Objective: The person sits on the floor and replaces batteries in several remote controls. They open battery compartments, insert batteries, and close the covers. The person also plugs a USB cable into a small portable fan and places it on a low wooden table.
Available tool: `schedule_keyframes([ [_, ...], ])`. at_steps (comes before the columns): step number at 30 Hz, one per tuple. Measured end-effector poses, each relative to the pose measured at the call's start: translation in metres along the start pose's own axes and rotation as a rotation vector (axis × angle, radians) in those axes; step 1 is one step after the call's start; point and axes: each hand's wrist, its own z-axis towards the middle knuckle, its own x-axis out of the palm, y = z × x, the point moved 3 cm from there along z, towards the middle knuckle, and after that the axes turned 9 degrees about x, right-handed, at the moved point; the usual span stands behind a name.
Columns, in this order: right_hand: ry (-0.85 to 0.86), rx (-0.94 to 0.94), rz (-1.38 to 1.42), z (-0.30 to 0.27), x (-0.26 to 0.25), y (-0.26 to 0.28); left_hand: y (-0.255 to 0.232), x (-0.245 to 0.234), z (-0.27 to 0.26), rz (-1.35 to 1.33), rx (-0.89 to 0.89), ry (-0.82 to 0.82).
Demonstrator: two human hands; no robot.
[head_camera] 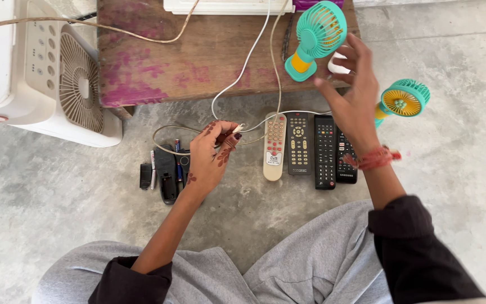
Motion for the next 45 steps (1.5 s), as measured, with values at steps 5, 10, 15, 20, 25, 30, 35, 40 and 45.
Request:
schedule_keyframes([
  [5, -0.022, 0.259, 0.071, 0.022, 0.043, -0.025, 0.003, 0.001, 0.000, -0.057, -0.034, 0.001],
  [10, -0.085, 0.334, -0.097, 0.024, 0.055, -0.049, 0.004, -0.002, 0.002, -0.066, 0.007, -0.012],
  [15, -0.013, 0.299, 0.187, 0.020, 0.056, -0.037, 0.008, -0.006, 0.004, -0.052, 0.036, -0.018],
  [20, 0.087, 0.186, 0.312, 0.014, 0.059, -0.023, 0.013, -0.006, 0.005, -0.187, 0.076, 0.005],
  [25, 0.140, 0.196, 0.126, 0.016, 0.055, -0.025, 0.009, -0.006, 0.004, -0.072, 0.020, 0.027],
  [30, 0.095, 0.085, -0.076, 0.008, 0.045, -0.010, 0.006, -0.008, 0.004, -0.108, -0.080, 0.027],
  [35, 0.041, 0.271, -0.049, -0.020, 0.041, 0.012, 0.004, -0.007, 0.004, -0.105, -0.008, 0.077],
  [40, 0.150, 0.420, 0.187, -0.052, 0.058, 0.035, -0.001, -0.003, 0.001, -0.210, -0.013, 0.142],
  [45, 0.461, 0.644, 0.260, -0.068, 0.082, 0.047, -0.007, -0.003, 0.001, -0.185, -0.047, 0.174],
])
